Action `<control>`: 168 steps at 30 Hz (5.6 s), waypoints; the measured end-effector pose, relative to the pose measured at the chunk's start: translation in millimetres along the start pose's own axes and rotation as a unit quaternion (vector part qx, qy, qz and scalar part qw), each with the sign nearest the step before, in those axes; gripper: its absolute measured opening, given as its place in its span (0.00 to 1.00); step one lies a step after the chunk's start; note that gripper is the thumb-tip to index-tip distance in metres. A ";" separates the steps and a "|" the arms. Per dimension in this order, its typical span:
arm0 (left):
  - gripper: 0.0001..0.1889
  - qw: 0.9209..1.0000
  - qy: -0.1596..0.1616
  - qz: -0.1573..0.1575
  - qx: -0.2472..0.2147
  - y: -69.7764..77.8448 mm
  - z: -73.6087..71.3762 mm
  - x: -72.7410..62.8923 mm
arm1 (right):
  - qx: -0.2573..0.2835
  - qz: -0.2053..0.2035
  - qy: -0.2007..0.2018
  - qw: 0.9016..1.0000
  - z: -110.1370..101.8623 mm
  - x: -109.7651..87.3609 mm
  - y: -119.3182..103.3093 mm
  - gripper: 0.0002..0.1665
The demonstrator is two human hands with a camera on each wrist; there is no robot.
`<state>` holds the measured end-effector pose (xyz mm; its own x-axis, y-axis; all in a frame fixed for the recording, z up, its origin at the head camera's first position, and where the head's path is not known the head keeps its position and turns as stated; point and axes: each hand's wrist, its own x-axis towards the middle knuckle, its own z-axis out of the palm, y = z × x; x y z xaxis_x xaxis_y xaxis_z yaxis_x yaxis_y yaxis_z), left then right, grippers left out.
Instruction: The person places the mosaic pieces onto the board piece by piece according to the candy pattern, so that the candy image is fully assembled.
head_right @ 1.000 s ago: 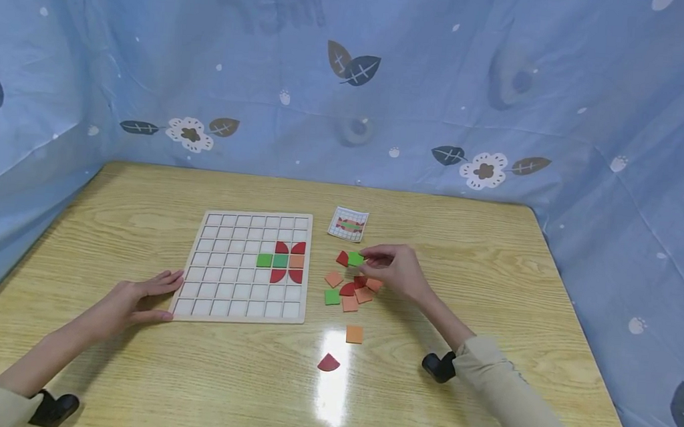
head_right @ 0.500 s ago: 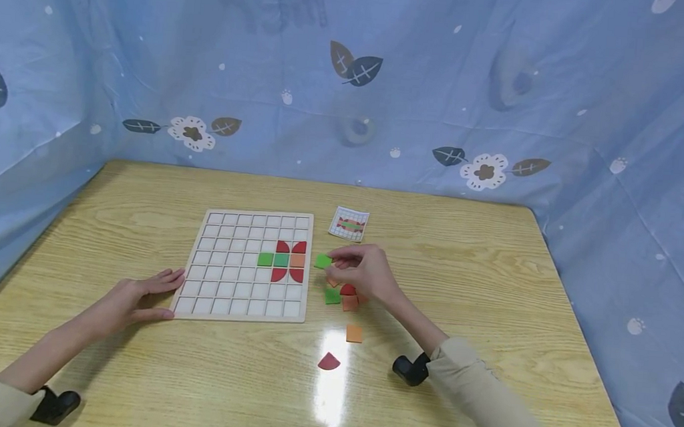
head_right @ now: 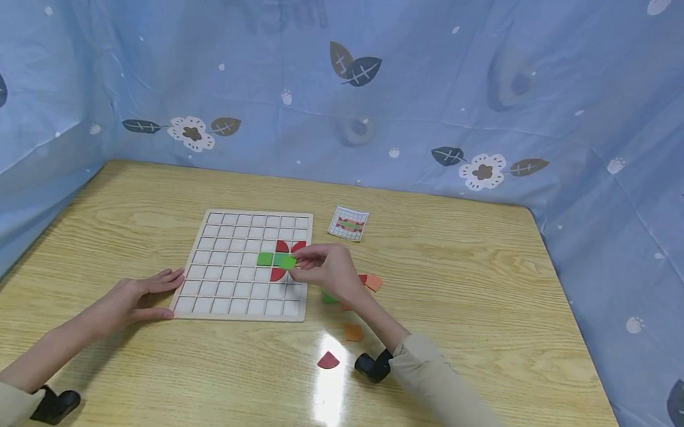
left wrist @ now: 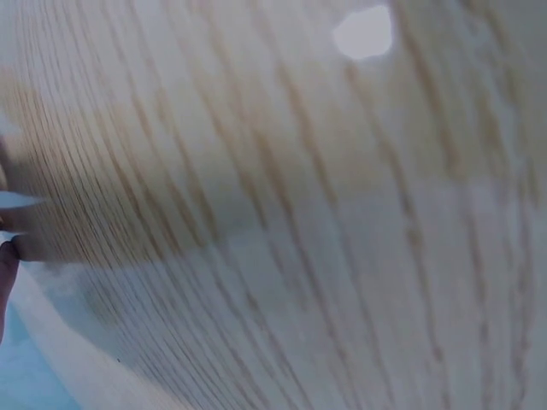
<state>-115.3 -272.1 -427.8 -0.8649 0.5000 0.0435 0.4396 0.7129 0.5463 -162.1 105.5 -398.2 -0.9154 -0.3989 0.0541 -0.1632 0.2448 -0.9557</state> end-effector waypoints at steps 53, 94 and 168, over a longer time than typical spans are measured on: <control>0.35 1.000 -0.004 -0.007 -0.002 0.8 0.6 -2.1 | -0.154 0.028 0.066 0.985 78.5 61.9 6.7 0.10; 0.36 1.000 0.004 0.001 0.005 0.0 2.2 -2.1 | -0.140 -0.012 0.098 0.985 54.1 48.4 -6.9 0.12; 0.35 1.000 0.010 0.014 0.004 0.2 -0.6 -1.8 | -0.233 0.003 -0.006 0.972 -23.2 -39.6 20.4 0.12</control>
<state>-113.8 -273.2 -427.2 -0.8570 0.5098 0.0748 0.4651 0.7029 0.5381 -137.7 146.7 -413.1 -0.9130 -0.4056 0.0424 -0.3091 0.6206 -0.7206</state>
